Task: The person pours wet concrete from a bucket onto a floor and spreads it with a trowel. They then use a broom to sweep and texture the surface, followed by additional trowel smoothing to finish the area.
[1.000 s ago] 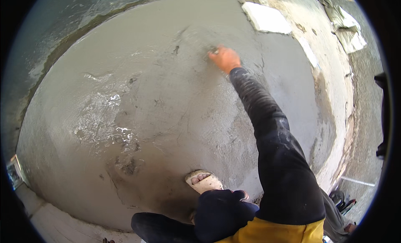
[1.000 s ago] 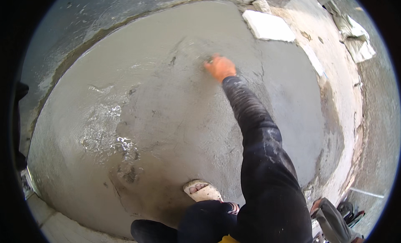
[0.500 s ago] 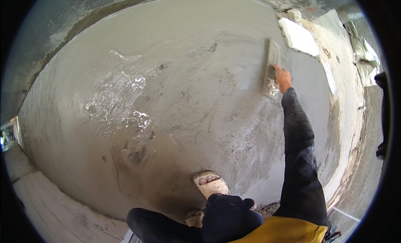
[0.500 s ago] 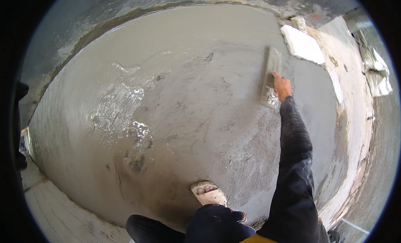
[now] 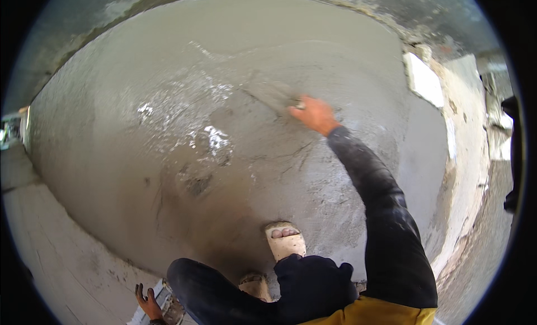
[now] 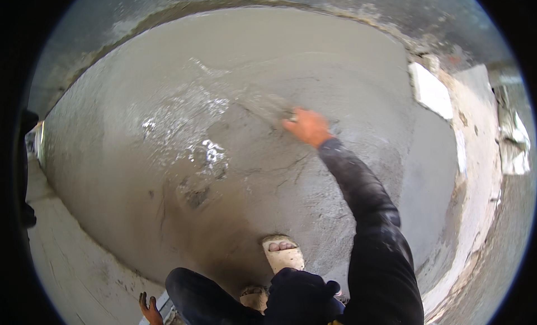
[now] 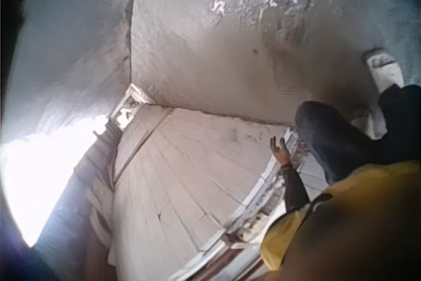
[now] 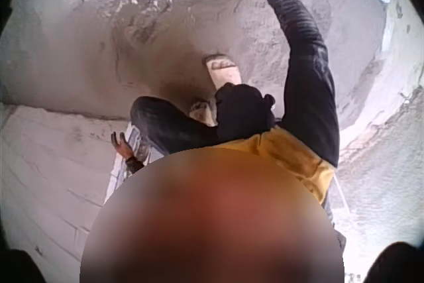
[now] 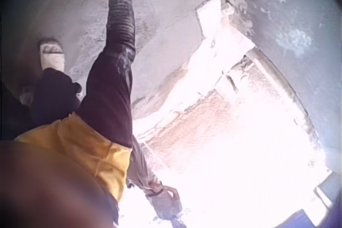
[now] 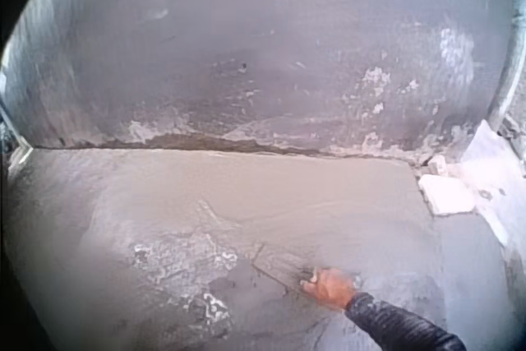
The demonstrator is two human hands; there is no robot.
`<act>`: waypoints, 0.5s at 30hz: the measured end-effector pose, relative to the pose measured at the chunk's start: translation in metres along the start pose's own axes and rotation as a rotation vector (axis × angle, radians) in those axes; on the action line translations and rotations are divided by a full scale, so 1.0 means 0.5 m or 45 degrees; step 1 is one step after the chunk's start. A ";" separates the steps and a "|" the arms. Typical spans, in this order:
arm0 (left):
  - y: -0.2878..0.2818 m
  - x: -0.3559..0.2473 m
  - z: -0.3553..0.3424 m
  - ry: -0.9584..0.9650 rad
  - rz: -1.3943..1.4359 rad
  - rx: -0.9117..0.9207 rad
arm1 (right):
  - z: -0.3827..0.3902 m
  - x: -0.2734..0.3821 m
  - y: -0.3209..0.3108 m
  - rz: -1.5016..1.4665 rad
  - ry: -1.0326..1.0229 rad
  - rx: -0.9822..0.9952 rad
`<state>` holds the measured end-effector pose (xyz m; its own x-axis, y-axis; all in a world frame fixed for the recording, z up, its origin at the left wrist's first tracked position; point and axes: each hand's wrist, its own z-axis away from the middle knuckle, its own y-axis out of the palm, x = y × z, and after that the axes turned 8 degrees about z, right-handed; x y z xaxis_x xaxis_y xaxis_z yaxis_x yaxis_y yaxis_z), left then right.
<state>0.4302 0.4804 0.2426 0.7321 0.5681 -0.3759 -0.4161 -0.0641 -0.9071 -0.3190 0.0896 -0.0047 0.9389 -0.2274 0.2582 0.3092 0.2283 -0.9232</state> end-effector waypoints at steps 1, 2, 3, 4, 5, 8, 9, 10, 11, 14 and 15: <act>-0.008 0.005 0.012 -0.017 -0.081 -0.023 | 0.011 -0.034 -0.001 0.089 0.018 0.009; -0.020 0.014 0.031 -0.039 -0.165 -0.036 | 0.014 -0.078 -0.004 0.121 0.199 0.018; -0.030 0.025 0.047 -0.006 -0.174 -0.053 | 0.009 -0.118 -0.004 0.083 0.300 -0.085; -0.042 0.037 0.067 -0.102 -0.291 -0.089 | -0.003 -0.157 -0.005 0.088 0.377 -0.149; -0.041 0.050 0.087 -0.064 -0.307 -0.119 | -0.029 -0.187 -0.016 0.032 0.411 -0.300; -0.026 0.076 0.141 -0.120 -0.398 -0.224 | -0.099 -0.149 -0.004 -0.566 0.682 -0.025; -0.017 0.078 0.150 -0.028 -0.406 -0.222 | -0.111 -0.107 0.001 -0.488 0.510 0.005; -0.001 0.076 0.153 -0.006 -0.420 -0.203 | -0.115 -0.055 0.003 -0.437 0.342 0.036; 0.011 0.072 0.151 0.030 -0.403 -0.198 | -0.107 -0.003 0.001 -0.388 0.183 0.034; 0.035 0.052 0.131 0.078 -0.363 -0.213 | -0.068 0.211 0.038 -0.472 -0.084 0.219; 0.036 0.046 0.126 0.080 -0.334 -0.222 | -0.045 0.275 0.049 -0.459 -0.220 0.365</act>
<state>0.4057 0.5442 0.2294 0.8362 0.5325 -0.1313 -0.1144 -0.0648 -0.9913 -0.1857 0.0427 0.0019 0.7681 -0.1851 0.6130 0.6257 0.4205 -0.6571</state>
